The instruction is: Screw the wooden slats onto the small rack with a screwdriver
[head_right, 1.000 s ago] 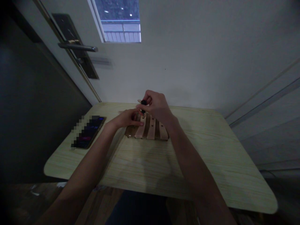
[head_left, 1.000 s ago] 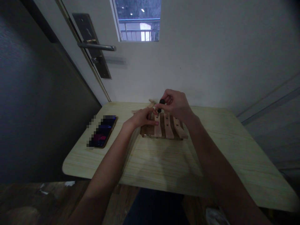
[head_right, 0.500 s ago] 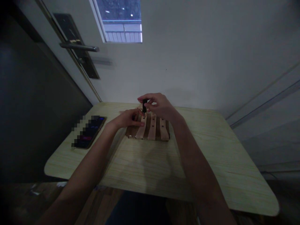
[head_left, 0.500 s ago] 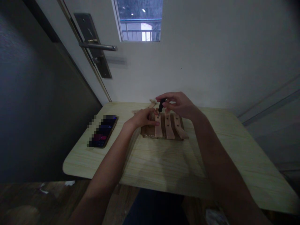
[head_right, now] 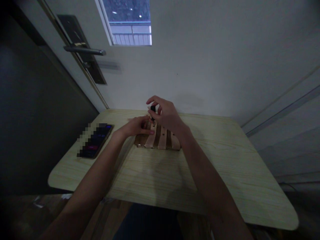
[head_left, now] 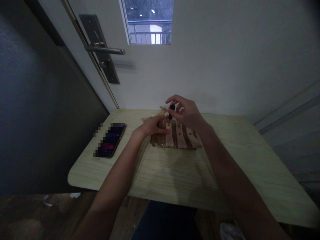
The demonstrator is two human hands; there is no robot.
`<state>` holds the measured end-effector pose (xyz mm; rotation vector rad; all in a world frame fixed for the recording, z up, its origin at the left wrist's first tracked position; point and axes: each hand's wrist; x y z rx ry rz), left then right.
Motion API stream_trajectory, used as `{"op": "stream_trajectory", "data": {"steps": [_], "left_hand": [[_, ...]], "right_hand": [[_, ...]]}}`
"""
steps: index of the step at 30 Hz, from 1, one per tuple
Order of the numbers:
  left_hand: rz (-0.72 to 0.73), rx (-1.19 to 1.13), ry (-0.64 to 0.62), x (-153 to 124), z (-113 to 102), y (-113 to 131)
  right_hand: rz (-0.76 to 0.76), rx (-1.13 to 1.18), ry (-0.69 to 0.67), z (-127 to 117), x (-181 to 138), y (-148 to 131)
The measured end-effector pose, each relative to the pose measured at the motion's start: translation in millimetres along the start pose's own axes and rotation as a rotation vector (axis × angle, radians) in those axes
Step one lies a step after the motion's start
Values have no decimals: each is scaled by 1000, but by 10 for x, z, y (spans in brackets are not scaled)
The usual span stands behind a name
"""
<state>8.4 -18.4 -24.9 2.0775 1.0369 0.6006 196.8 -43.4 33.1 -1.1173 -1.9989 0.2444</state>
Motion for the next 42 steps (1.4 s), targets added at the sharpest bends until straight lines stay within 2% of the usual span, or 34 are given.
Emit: {"op": "stream_trajectory", "data": {"steps": [4, 16, 21, 26, 30, 33, 38, 42], "left_hand": [[9, -3, 1, 1, 2, -8], [2, 8, -11, -4, -1, -10], [-5, 11, -7, -2, -5, 13], [12, 36, 8, -2, -12, 45], [20, 30, 10, -4, -9, 38], [13, 27, 4, -8, -7, 27], [13, 19, 2, -5, -5, 3], [8, -3, 3, 5, -2, -12]], "right_hand": [[-78, 13, -75, -32, 8, 26], [39, 113, -203, -200, 13, 119], [55, 157, -126, -92, 20, 79], [-6, 118, -55, 27, 22, 32], [25, 60, 18, 29, 13, 28], [33, 60, -1, 2, 9, 28], [-35, 45, -73, -5, 21, 83], [-122, -2, -22, -17, 28, 142]]}}
Point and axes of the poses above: each hand's wrist, its own x-axis towards the middle knuckle, its own z-axis out of the palm, y = z × x, and after that the axes turned 10 degrees about -x, right-handed
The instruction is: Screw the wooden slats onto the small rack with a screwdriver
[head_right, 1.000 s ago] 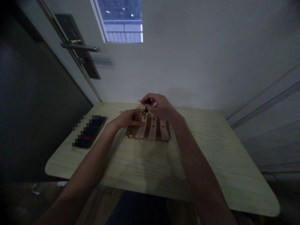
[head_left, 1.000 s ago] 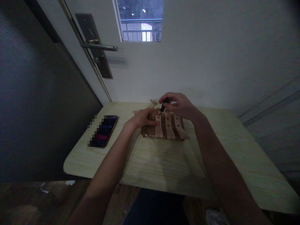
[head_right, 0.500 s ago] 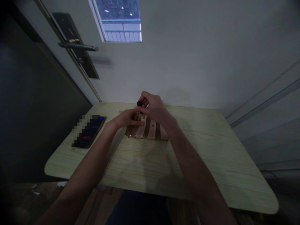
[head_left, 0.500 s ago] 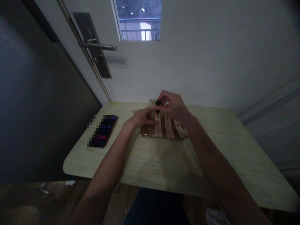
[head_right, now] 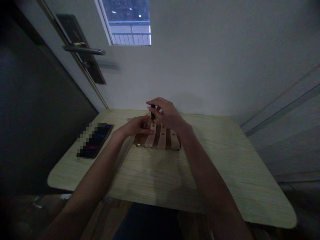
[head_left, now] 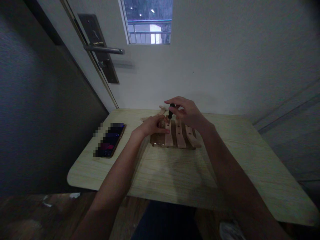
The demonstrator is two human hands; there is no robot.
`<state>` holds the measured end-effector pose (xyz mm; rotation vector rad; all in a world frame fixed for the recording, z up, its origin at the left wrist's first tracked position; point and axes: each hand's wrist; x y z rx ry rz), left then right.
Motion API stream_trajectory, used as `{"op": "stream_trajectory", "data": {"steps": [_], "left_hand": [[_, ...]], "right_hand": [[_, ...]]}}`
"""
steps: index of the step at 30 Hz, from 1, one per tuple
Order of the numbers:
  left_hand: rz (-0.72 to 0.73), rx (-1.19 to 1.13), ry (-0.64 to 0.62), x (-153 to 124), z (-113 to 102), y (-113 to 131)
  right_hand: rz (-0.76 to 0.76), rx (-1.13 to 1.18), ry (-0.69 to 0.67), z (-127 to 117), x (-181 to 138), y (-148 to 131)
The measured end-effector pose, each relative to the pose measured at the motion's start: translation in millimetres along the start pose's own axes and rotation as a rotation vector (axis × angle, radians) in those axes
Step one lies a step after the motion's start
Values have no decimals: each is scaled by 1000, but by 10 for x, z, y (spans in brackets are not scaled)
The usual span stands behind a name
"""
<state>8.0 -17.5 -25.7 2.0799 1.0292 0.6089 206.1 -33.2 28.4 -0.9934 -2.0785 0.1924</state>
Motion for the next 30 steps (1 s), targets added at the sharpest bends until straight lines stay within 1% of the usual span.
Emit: {"op": "stream_trajectory", "data": {"steps": [2, 5, 7, 9, 12, 15, 18, 20, 23, 25, 28, 30], "left_hand": [[5, -8, 2, 4, 2, -1], [-2, -3, 2, 4, 1, 15], [-21, 5, 2, -2, -2, 37], [-34, 9, 0, -10, -4, 58], [-33, 11, 1, -17, -6, 72], [-30, 2, -2, -16, -3, 63], [-29, -15, -4, -12, 1, 56], [-29, -21, 0, -10, 4, 54], [-20, -23, 4, -8, 8, 47], [-12, -18, 5, -6, 10, 38], [-14, -10, 7, -5, 10, 28], [-16, -8, 9, -6, 7, 30]], "right_hand": [[-18, 8, -14, -31, -8, 7], [4, 71, -104, -94, -21, 0], [13, 92, -129, -124, -23, -9], [50, 77, -101, -129, -17, -22], [130, -12, -4, -91, -6, -52], [145, -91, 70, -34, 3, -84], [164, -71, 88, 3, 14, -101], [157, -21, 71, 12, 17, -103], [86, 23, 21, -1, 11, -100], [53, 36, -32, -33, -1, -95], [46, 85, -137, -107, -20, -83], [45, 95, -174, -149, -22, -74]]}}
Point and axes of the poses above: each hand's wrist, its own x-axis towards the middle knuckle, its own z-axis out of the palm, y = z × x, and after that the axes turned 10 degrees about -x, right-handed
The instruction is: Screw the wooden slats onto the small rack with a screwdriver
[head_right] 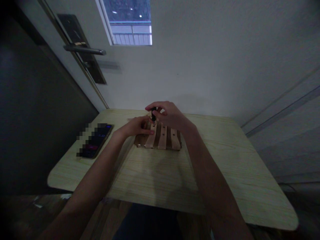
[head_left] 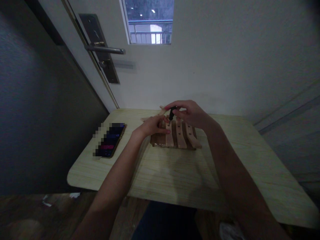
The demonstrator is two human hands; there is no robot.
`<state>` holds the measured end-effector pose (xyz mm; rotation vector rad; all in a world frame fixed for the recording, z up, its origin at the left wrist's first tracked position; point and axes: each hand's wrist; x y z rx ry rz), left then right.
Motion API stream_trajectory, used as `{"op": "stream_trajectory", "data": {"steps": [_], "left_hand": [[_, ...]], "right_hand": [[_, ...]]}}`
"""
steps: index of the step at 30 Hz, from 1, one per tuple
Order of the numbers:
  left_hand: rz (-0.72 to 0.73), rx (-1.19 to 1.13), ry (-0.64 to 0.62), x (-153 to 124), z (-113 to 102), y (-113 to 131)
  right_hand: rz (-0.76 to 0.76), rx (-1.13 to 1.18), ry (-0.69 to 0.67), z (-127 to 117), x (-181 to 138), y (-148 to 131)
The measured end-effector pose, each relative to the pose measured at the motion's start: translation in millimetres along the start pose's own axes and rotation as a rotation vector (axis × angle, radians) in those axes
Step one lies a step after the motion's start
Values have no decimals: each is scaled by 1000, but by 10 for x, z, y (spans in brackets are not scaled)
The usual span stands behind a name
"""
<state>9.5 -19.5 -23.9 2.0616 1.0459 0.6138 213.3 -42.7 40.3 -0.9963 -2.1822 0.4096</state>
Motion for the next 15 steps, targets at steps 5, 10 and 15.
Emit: {"op": "stream_trajectory", "data": {"steps": [5, 10, 15], "left_hand": [[-3, 29, 6, -8, -7, 29], [-2, 29, 10, -7, -4, 31], [-8, 25, -5, -4, -2, 11]], "right_hand": [[80, -100, 109, 38, 30, -15], [93, -157, 234, 149, 55, -42], [14, -27, 128, 86, 37, -26]]}}
Point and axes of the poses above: each hand's wrist, its own x-axis towards the middle knuckle, its own z-axis out of the palm, y = z × x, and after that the axes turned 10 degrees about -x, right-handed
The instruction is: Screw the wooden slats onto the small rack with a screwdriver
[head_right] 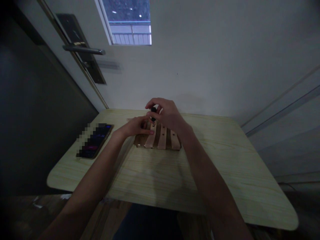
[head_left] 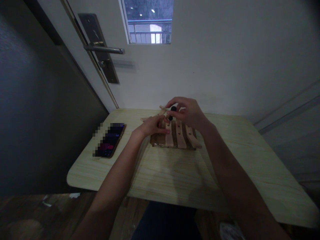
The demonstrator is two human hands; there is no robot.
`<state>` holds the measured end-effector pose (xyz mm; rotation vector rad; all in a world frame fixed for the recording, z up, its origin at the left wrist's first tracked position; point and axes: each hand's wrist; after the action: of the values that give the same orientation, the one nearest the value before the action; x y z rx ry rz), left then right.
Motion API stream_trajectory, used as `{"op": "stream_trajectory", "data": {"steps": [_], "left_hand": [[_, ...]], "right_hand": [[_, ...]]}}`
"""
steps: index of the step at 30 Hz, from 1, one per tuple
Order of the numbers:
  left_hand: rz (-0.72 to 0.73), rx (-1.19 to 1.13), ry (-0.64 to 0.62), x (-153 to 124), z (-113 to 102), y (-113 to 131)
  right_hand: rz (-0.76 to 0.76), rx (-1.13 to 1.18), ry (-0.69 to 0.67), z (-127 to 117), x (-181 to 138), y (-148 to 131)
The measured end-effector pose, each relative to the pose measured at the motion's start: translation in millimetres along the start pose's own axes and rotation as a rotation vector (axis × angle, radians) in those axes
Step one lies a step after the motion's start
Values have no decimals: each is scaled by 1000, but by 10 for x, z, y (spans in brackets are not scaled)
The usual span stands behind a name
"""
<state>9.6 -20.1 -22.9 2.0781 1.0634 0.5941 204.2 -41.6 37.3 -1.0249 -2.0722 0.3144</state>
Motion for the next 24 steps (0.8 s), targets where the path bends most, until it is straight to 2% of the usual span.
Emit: {"op": "stream_trajectory", "data": {"steps": [3, 6, 12, 14, 21, 24], "left_hand": [[-11, -11, -9, 1, -1, 3], [-19, -16, -12, -3, -6, 20], [-15, -9, -13, -3, -8, 14], [0, -10, -9, 0, -6, 2], [-12, -10, -4, -1, -6, 15], [-12, -8, -7, -4, -11, 22]], "right_hand": [[20, 52, -70, -63, -13, 24], [36, 70, -86, -85, -15, 40], [114, -90, 87, 14, 7, 4], [101, -100, 104, 29, 6, -16], [39, 61, -109, -104, -4, -16], [46, 54, -129, -109, 8, 8]]}}
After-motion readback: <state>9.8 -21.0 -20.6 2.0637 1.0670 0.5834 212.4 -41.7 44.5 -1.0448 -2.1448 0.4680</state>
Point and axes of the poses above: each hand's wrist, its own x-axis towards the middle knuckle, its own z-axis out of the palm, y = z × x, and after that the axes turned 10 degrees about -x, right-handed
